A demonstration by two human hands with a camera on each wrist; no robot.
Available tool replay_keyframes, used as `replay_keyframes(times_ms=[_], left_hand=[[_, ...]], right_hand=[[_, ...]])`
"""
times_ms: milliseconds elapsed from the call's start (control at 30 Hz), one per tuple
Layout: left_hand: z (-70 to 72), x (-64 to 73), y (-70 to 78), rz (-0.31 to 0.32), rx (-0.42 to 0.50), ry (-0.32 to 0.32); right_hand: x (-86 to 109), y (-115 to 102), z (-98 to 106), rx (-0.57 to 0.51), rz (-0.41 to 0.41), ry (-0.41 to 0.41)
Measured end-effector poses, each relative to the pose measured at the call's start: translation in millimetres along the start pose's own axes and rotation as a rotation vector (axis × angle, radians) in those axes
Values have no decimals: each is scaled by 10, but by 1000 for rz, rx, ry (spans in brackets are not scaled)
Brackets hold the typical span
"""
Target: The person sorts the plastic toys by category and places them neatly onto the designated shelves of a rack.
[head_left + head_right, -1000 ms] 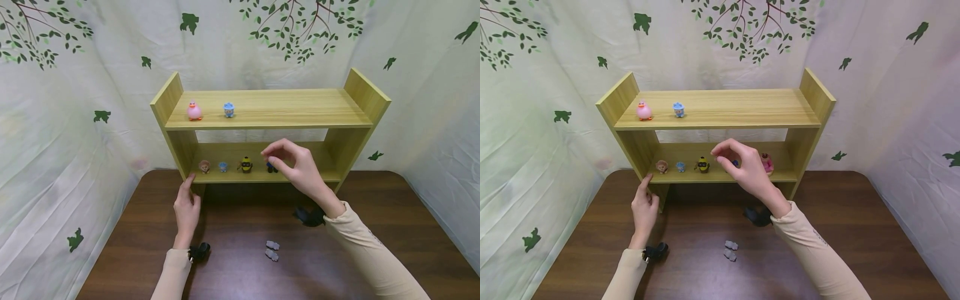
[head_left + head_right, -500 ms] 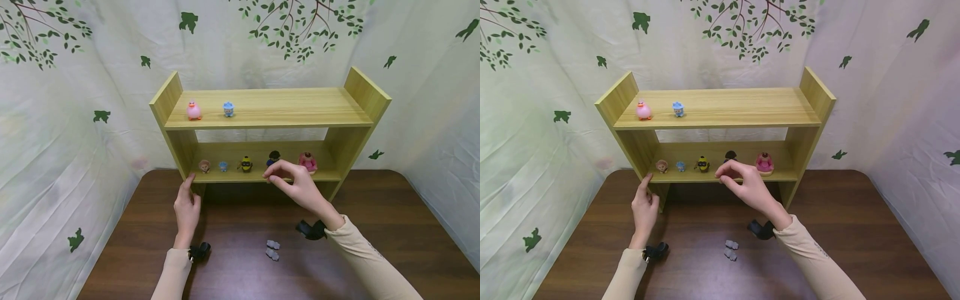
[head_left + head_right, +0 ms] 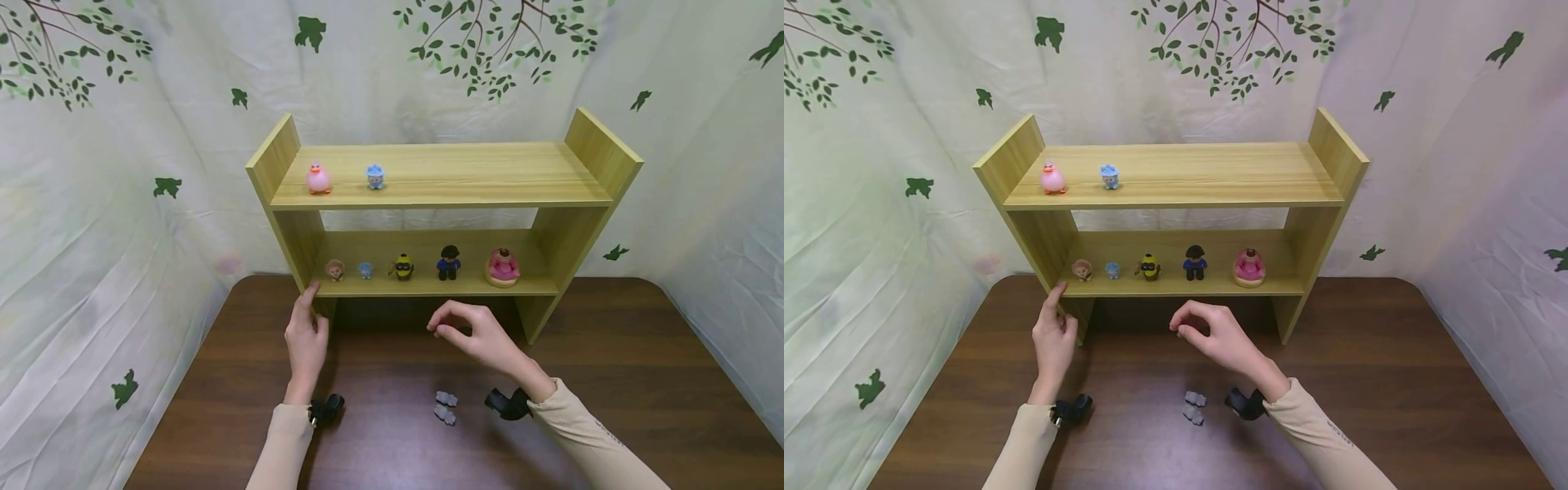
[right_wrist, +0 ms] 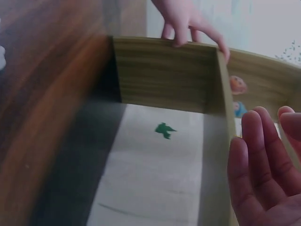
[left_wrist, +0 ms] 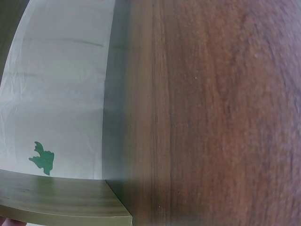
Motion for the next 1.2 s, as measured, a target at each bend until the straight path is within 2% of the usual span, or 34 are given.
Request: replay_keyframes(times_ms=[233, 400, 900, 1200], left_hand=[[4, 0, 8, 12, -1, -4], [-3, -4, 8, -3, -7, 11], [2, -6, 14, -4, -10, 11], [-1, -1, 1, 8, -17, -1]], right_hand=[[96, 116, -112, 9, -9, -27], [178, 201, -185, 32, -15, -45], [496, 439, -374, 11, -160, -138], [600, 521, -402, 4, -224, -252]])
Point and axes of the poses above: each hand's wrist, its own x-axis away from the middle knuckle, its own z-axis out of the back of the hand, y = z × x, the point moved 1 cm from there along -x, towards the middle knuckle, and after that the axes turned 2 degrees about -z, right-handed, at the moved point
